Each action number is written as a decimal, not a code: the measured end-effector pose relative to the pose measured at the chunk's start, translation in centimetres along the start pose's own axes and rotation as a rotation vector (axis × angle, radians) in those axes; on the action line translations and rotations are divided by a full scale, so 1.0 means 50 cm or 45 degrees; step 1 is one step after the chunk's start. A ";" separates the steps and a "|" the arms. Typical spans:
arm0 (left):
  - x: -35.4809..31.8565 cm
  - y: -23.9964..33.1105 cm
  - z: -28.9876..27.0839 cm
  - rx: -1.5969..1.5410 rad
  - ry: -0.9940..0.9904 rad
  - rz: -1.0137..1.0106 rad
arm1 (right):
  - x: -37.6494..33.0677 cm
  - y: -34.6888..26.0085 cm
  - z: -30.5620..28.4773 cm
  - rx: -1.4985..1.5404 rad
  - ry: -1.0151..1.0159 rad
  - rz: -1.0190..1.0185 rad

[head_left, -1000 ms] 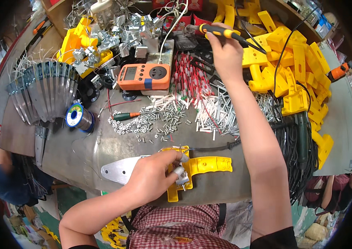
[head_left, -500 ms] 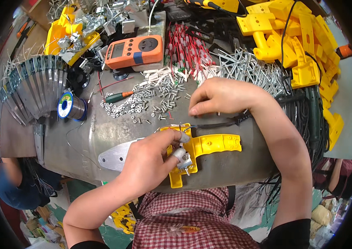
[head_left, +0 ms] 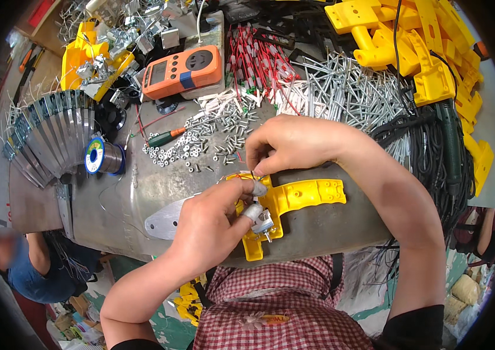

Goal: The person solders electrical wires to components in a tool housing using a soldering iron, fits the internal parts into the plastic casing, closes the housing, and drives screws into it using an electric screwdriver.

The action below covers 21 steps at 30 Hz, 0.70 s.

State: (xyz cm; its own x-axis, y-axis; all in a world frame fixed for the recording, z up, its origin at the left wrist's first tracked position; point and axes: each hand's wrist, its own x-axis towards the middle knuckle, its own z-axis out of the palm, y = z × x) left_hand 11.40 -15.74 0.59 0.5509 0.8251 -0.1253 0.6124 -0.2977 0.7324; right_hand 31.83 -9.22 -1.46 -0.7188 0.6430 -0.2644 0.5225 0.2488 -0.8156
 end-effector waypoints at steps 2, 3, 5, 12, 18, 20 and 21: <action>0.002 0.001 -0.002 0.029 -0.049 -0.020 | 0.003 -0.001 0.009 -0.043 0.073 0.020; 0.002 0.000 -0.002 0.010 -0.046 -0.028 | 0.006 -0.001 0.013 -0.042 0.075 0.015; 0.002 -0.001 -0.004 -0.003 -0.041 -0.038 | 0.012 -0.002 0.021 -0.122 0.171 -0.006; 0.004 0.002 -0.003 0.001 -0.039 -0.033 | 0.005 -0.011 0.014 -0.011 0.360 -0.037; 0.002 -0.002 0.009 -0.030 0.094 0.068 | 0.009 -0.020 0.021 -0.051 0.383 -0.050; 0.002 -0.005 0.014 -0.038 0.096 0.103 | 0.009 -0.018 0.029 -0.010 0.431 -0.103; -0.001 -0.005 0.012 -0.032 0.092 0.091 | 0.010 -0.022 0.030 -0.035 0.424 -0.083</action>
State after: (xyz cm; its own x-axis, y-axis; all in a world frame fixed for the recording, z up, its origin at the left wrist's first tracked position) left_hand 11.55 -16.01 0.02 0.5502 0.8347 -0.0243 0.5579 -0.3458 0.7545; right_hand 30.21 -10.25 -1.45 -0.5644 0.8251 -0.0256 0.4957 0.3139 -0.8098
